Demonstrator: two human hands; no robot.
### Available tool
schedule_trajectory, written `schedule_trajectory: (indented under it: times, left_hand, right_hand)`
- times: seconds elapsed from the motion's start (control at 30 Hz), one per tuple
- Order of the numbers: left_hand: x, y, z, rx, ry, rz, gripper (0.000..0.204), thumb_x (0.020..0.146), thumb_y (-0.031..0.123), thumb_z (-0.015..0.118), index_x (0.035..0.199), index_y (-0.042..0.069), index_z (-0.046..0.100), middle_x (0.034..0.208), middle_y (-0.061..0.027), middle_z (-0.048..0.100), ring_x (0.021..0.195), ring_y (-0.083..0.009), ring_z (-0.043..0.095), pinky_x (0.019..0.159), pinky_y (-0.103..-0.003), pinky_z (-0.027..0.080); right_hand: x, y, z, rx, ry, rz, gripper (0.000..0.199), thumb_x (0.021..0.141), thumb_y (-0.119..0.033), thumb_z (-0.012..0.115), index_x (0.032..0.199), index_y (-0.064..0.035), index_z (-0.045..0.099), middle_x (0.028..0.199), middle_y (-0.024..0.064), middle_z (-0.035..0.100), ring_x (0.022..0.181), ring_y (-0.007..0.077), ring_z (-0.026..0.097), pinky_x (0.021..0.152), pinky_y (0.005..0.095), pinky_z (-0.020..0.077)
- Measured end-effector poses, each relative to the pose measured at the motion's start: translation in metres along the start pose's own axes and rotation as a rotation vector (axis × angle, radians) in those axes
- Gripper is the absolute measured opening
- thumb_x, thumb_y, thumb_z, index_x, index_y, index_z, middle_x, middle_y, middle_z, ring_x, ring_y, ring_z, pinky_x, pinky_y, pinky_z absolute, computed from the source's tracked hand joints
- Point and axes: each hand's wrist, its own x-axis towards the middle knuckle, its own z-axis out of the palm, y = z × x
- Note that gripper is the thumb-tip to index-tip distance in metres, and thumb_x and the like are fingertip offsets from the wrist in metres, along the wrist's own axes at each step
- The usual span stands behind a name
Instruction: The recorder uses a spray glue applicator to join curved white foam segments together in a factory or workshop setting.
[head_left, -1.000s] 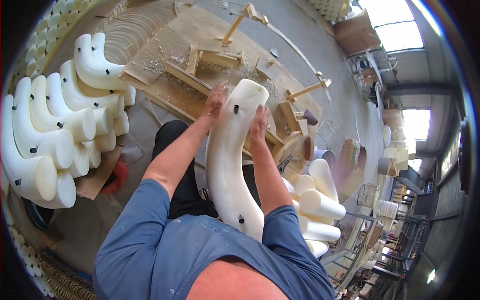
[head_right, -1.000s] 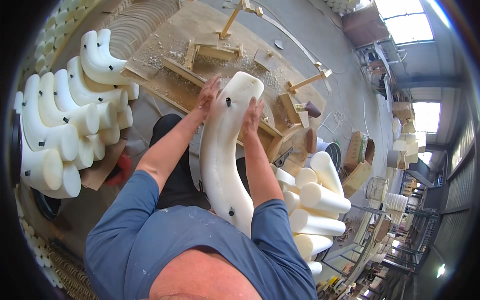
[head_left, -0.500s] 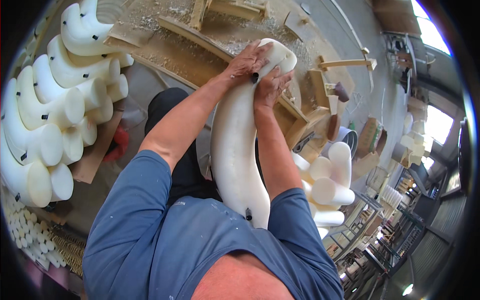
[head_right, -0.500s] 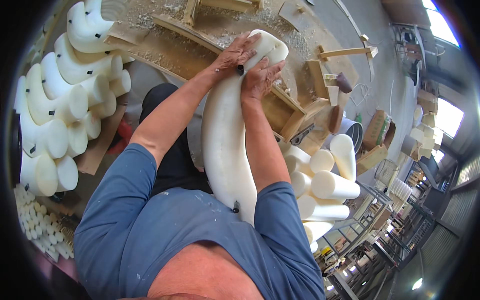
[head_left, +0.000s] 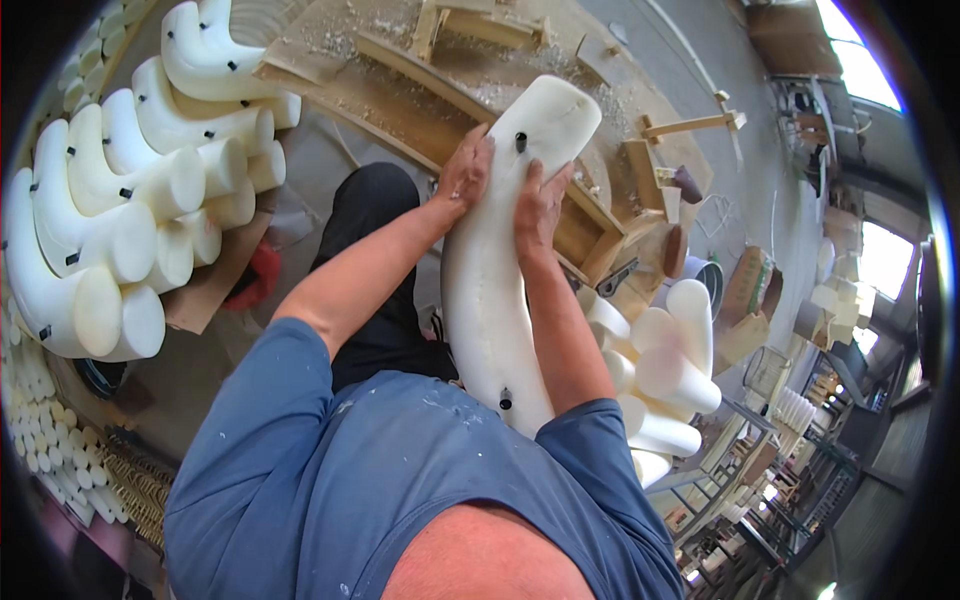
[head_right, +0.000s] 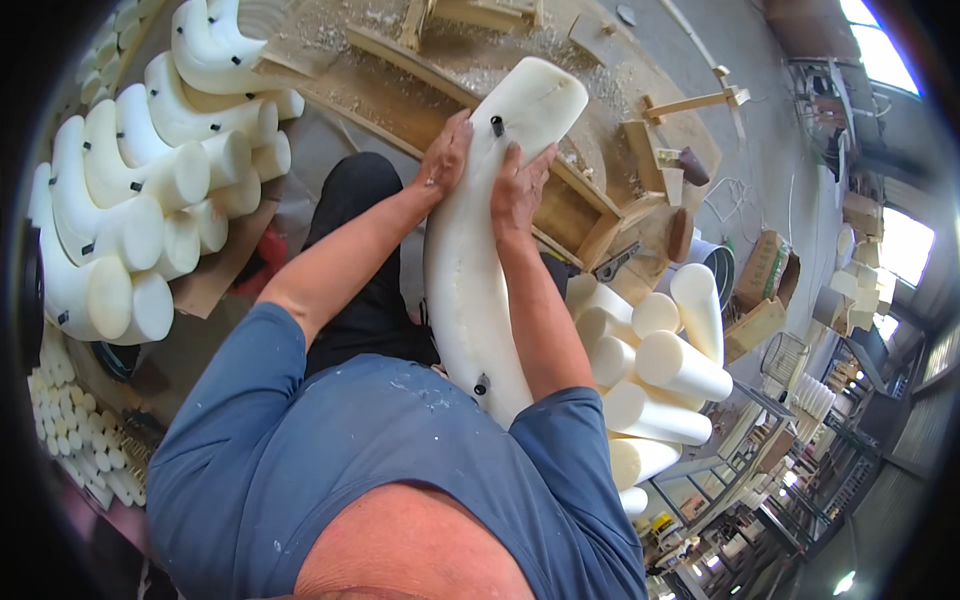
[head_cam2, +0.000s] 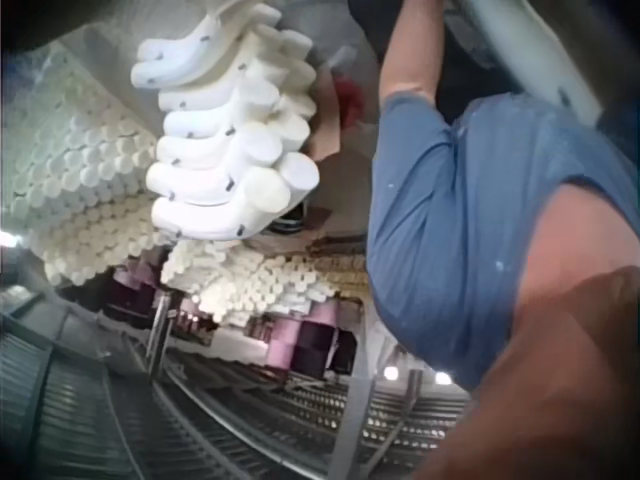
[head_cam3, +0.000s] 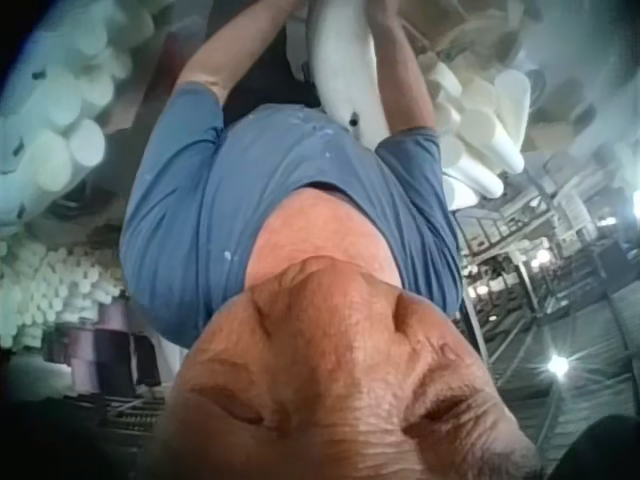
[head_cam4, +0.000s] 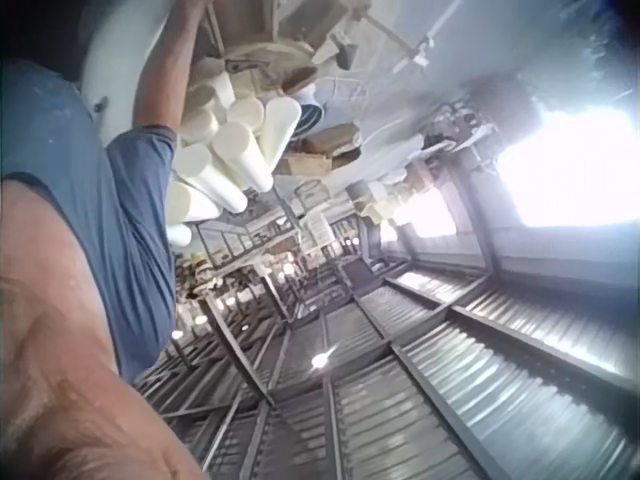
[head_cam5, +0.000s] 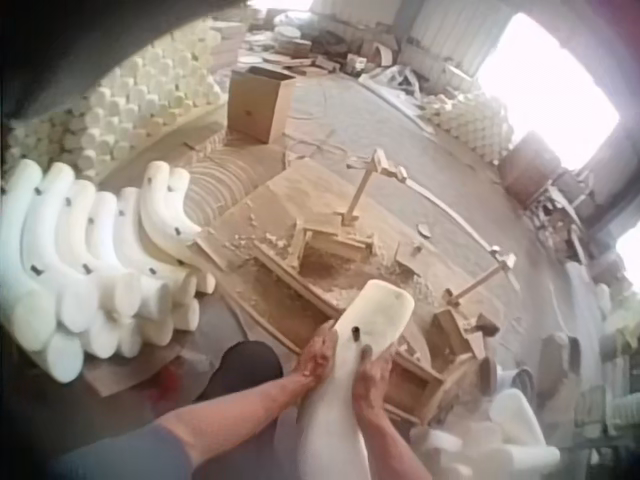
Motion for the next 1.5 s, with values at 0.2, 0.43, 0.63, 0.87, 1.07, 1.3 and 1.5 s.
schedule_trajectory:
  times: [0.2,0.43,0.63,0.87,1.07,1.3,1.5]
  left_hand:
    - [0.002,0.016,0.012,0.187,0.049,-0.096,0.053,0.108,0.039,0.04,0.145,0.003,0.052,0.138,-0.0265,0.06,0.128,-0.0454,0.057,0.109,-0.049,0.044]
    - [0.002,0.0,0.025,0.264,0.096,-0.047,0.051,0.107,0.039,0.042,0.145,0.005,0.05,0.135,-0.0255,0.061,0.123,-0.0465,0.059,0.105,-0.052,0.047]
    - [0.01,0.019,-0.001,-0.035,-0.082,-0.108,0.057,0.109,0.045,0.041,0.148,0.005,0.048,0.143,-0.0234,0.058,0.13,-0.0392,0.057,0.107,-0.046,0.046]
    - [-0.03,0.029,-0.037,-0.541,-0.134,-0.331,0.065,0.112,0.048,0.038,0.158,0.002,0.04,0.159,-0.0172,0.046,0.149,-0.0243,0.04,0.119,-0.033,0.035]
    - [-0.044,0.023,-0.027,-0.338,-0.165,-0.066,0.061,0.111,0.044,0.04,0.156,0.003,0.044,0.157,-0.0183,0.049,0.147,-0.0261,0.043,0.12,-0.034,0.034]
    - [-0.043,0.017,-0.001,0.065,0.005,0.074,0.056,0.109,0.034,0.044,0.155,0.002,0.042,0.15,-0.027,0.051,0.141,-0.0414,0.047,0.118,-0.043,0.037]
    - [-0.047,0.017,0.011,0.139,0.065,0.042,0.055,0.11,0.032,0.044,0.154,-0.002,0.04,0.148,-0.0279,0.05,0.138,-0.0433,0.049,0.116,-0.046,0.039]
  right_hand:
    - [0.011,0.005,0.029,-0.144,0.143,0.003,0.084,0.104,-0.05,0.051,0.163,-0.0008,0.016,0.145,0.0335,0.046,0.129,0.0503,0.053,0.108,0.0533,0.0421]
    - [0.017,0.017,0.039,-0.163,0.177,-0.011,0.083,0.103,-0.048,0.051,0.162,-0.0011,0.016,0.143,0.0336,0.047,0.126,0.0519,0.054,0.105,0.0552,0.0442]
    - [0.013,0.003,0.02,0.028,0.178,-0.038,0.08,0.102,-0.043,0.058,0.16,0.0007,0.025,0.147,0.033,0.047,0.133,0.0474,0.052,0.111,0.05,0.0412]
    - [0.044,-0.024,-0.046,0.426,-0.009,0.01,0.077,0.1,-0.048,0.062,0.153,0.0019,0.039,0.143,0.0254,0.058,0.127,0.0366,0.059,0.109,0.0432,0.0441]
    - [0.027,0.013,-0.018,0.326,-0.232,0.203,0.078,0.1,-0.059,0.054,0.149,0.0011,0.047,0.136,0.0239,0.063,0.124,0.0346,0.062,0.105,0.0417,0.0472]
    - [-0.023,0.024,-0.023,0.05,-0.145,0.113,0.084,0.101,-0.059,0.051,0.157,0.0009,0.032,0.144,0.0285,0.056,0.135,0.0429,0.055,0.113,0.0459,0.0398]
    - [-0.025,0.017,-0.002,0.006,-0.078,0.054,0.083,0.103,-0.055,0.049,0.158,0.0037,0.027,0.156,0.0293,0.041,0.143,0.0426,0.044,0.117,0.0454,0.0357]
